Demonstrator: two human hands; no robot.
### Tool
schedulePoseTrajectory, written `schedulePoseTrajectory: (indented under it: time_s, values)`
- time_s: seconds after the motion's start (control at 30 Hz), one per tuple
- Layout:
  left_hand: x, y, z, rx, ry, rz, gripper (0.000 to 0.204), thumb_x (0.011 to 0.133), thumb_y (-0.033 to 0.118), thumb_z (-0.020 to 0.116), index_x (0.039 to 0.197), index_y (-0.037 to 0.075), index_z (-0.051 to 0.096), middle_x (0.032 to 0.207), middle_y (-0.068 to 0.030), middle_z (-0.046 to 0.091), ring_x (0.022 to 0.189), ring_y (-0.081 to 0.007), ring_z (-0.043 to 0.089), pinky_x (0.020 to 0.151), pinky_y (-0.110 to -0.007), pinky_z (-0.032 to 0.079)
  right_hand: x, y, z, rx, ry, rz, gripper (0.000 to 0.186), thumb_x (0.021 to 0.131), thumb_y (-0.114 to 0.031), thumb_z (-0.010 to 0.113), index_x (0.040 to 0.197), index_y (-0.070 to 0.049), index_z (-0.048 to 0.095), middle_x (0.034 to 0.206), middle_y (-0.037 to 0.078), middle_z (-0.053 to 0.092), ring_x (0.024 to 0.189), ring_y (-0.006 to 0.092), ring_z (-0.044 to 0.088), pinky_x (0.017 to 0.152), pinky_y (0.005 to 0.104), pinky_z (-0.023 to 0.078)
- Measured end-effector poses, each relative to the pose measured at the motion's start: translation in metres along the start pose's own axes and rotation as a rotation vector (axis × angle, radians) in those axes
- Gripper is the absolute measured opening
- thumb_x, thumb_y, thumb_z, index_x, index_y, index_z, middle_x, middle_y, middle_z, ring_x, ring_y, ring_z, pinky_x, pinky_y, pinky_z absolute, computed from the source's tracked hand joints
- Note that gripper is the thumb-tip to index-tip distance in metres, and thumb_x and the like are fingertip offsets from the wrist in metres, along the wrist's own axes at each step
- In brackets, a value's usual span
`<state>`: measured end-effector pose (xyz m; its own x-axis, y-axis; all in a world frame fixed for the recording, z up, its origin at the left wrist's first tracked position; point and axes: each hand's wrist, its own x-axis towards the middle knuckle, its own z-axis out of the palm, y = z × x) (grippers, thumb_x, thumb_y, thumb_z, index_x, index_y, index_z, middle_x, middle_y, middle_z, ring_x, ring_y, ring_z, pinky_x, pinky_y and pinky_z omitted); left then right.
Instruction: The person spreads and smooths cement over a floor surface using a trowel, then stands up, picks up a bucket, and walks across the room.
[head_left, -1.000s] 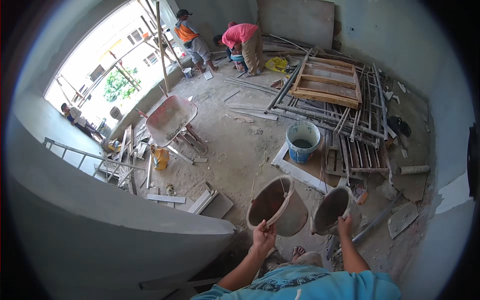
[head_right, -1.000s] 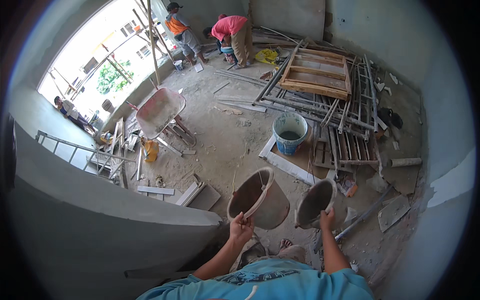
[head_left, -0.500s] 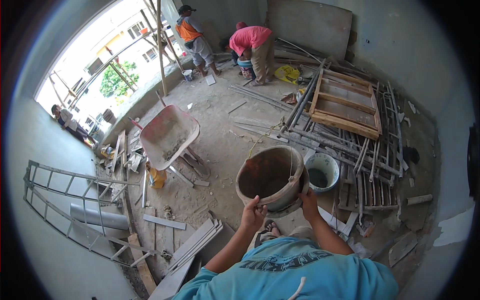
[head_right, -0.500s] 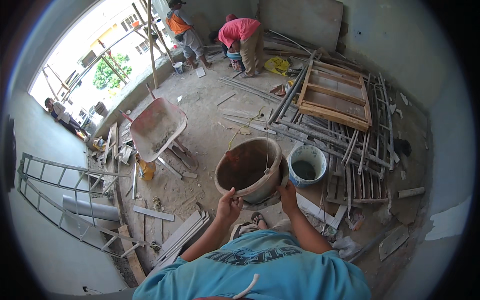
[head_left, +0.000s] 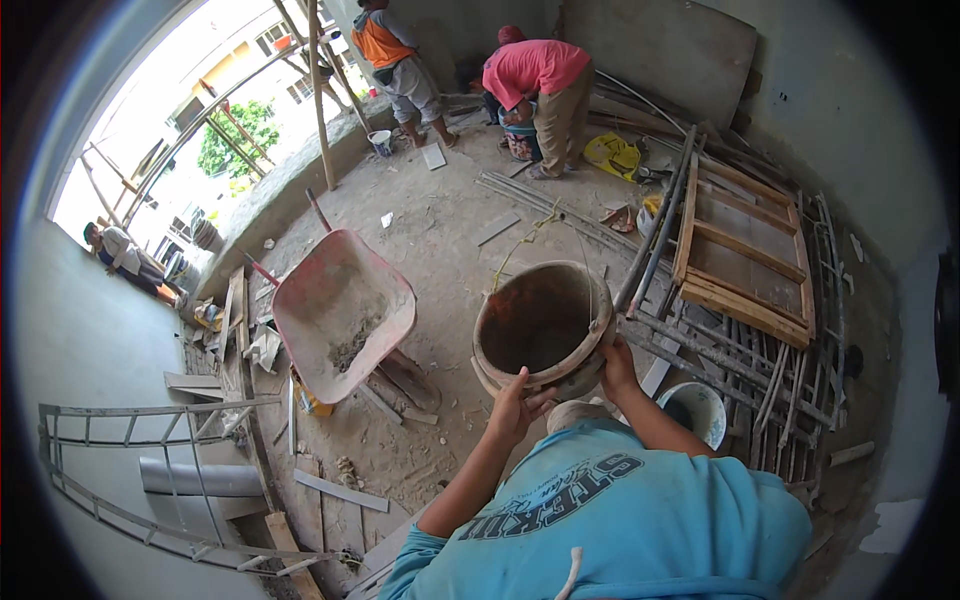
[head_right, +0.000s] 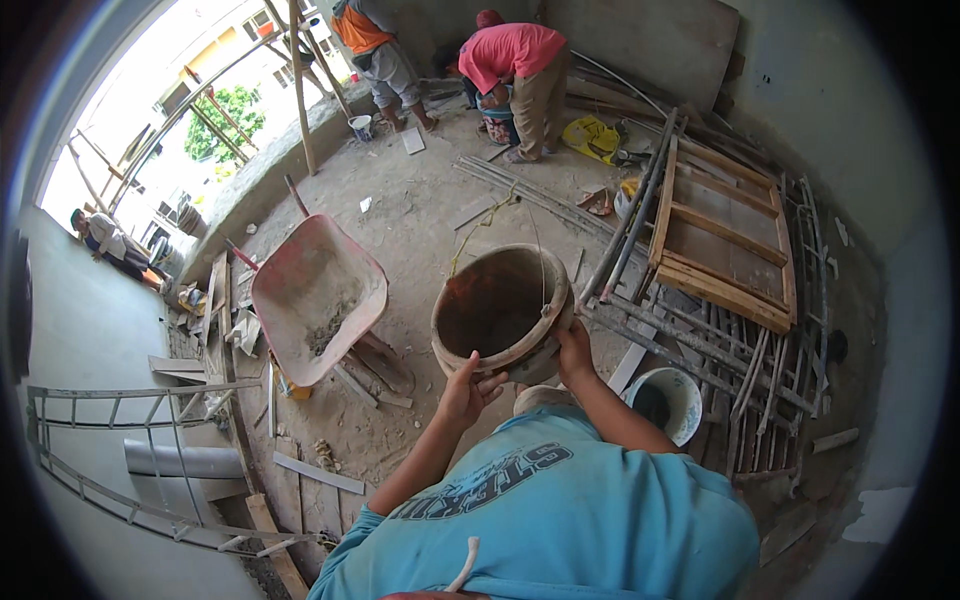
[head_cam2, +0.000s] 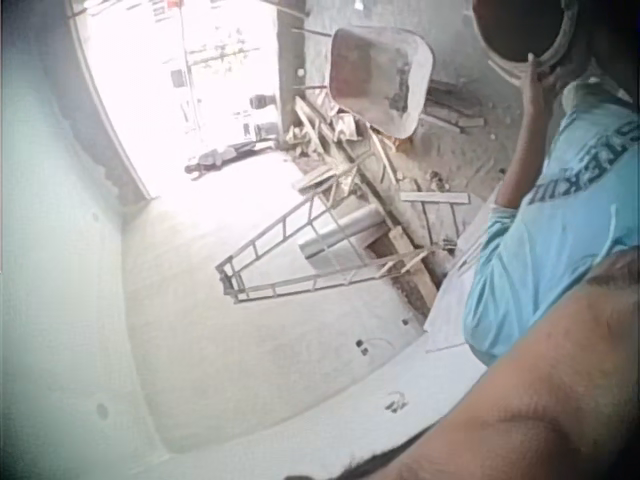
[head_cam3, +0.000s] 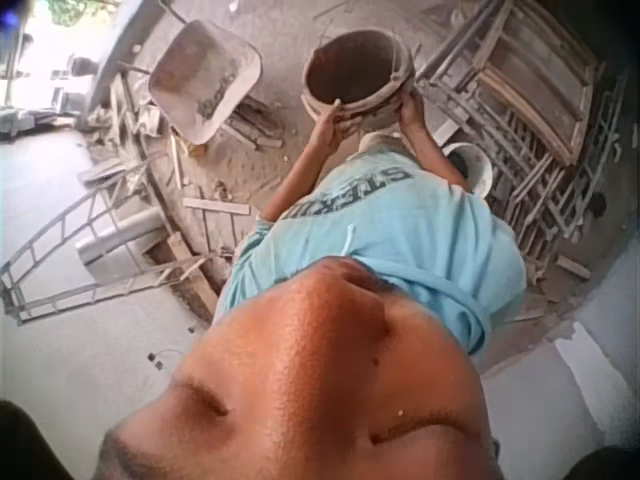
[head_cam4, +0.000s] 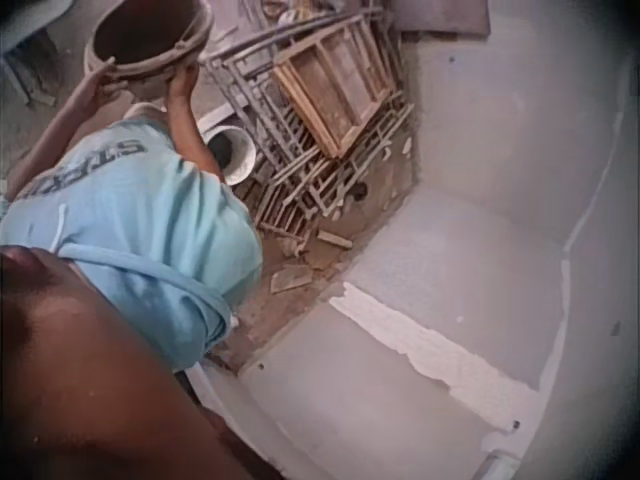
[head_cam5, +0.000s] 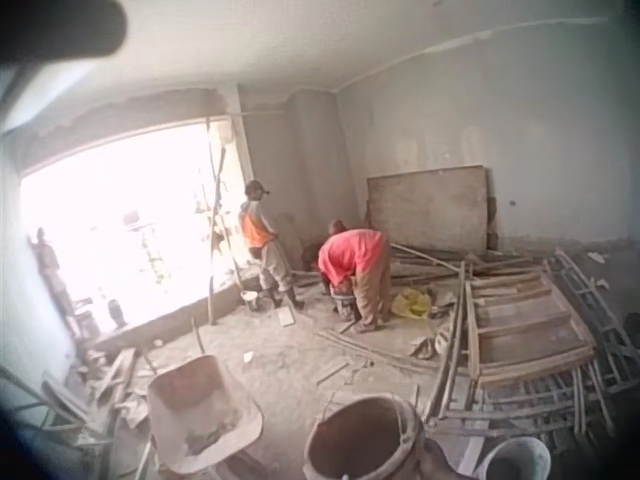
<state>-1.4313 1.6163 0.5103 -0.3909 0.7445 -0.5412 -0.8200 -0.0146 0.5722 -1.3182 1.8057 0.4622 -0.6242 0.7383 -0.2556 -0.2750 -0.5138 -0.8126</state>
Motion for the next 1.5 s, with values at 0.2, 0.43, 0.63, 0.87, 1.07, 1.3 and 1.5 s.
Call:
schedulePoseTrajectory:
  time_s: [0.2,0.43,0.63,0.87,1.07,1.3,1.5]
  values:
    - [0.075,0.093,-0.091,0.213,0.129,-0.054,0.053,0.094,0.06,0.047,0.104,0.01,0.06,0.105,-0.0084,0.066,0.099,-0.024,0.066,0.084,-0.035,0.048,0.151,0.014,0.059,-0.042,0.023,-0.03,0.017,0.088,-0.015,0.062,0.101,-0.006,0.057,0.099,0.003,0.062,0.092,0.0162,0.06,0.084,0.0331,0.049]
    - [0.086,0.05,-0.362,0.261,0.779,-0.016,0.038,0.095,0.038,0.054,0.099,0.001,0.058,0.098,-0.0132,0.066,0.089,-0.0225,0.065,0.073,-0.036,0.05,0.291,0.041,0.073,-0.231,0.259,-0.155,0.02,0.086,-0.014,0.058,0.104,-0.003,0.058,0.097,0.002,0.062,0.09,0.0142,0.058,0.082,0.0309,0.046]
    - [0.081,0.129,-0.438,0.821,0.296,-0.097,0.038,0.095,0.037,0.051,0.103,0.0,0.055,0.104,-0.0164,0.063,0.094,-0.025,0.064,0.077,-0.039,0.049,0.33,0.044,0.069,-0.809,0.727,-0.182,0.054,0.086,-0.047,0.062,0.073,0.001,0.042,0.071,0.007,0.041,0.072,0.0209,0.045,0.067,0.0385,0.039]
    - [0.203,0.349,-0.422,0.472,0.872,-0.167,0.039,0.097,0.04,0.048,0.11,0.003,0.053,0.104,-0.0132,0.064,0.091,-0.0241,0.064,0.077,-0.039,0.047,0.345,0.036,0.063,-1.037,1.102,0.05,0.1,0.064,-0.056,0.081,0.125,0.013,0.043,0.127,0.032,0.051,0.119,0.043,0.052,0.1,0.0436,0.041]
    - [0.304,0.474,-0.394,0.449,0.738,0.212,0.037,0.096,0.043,0.051,0.108,0.009,0.057,0.1,-0.005,0.067,0.087,-0.0177,0.064,0.072,-0.035,0.046,0.356,0.056,0.036,-0.963,1.321,0.295,0.096,0.061,-0.047,0.084,0.126,0.013,0.048,0.126,0.031,0.054,0.119,0.0435,0.053,0.099,0.0467,0.044]
    - [0.406,0.488,-0.378,0.592,0.586,-0.041,0.043,0.095,0.045,0.049,0.118,0.009,0.056,0.11,-0.0087,0.066,0.094,-0.0213,0.065,0.077,-0.038,0.045,0.388,0.065,0.07,-0.798,1.259,0.299,0.074,0.067,-0.04,0.078,0.126,0.0,0.055,0.123,0.022,0.06,0.114,0.0396,0.057,0.094,0.0449,0.046]
    - [0.451,0.469,-0.393,0.564,0.469,-0.433,0.046,0.093,0.043,0.049,0.122,0.008,0.054,0.115,-0.011,0.064,0.097,-0.0253,0.064,0.081,-0.043,0.046,0.446,0.068,0.077,-1.779,0.515,0.387,0.05,0.077,-0.027,0.072,0.117,-0.003,0.056,0.118,0.024,0.059,0.113,0.0409,0.056,0.088,0.0514,0.046]
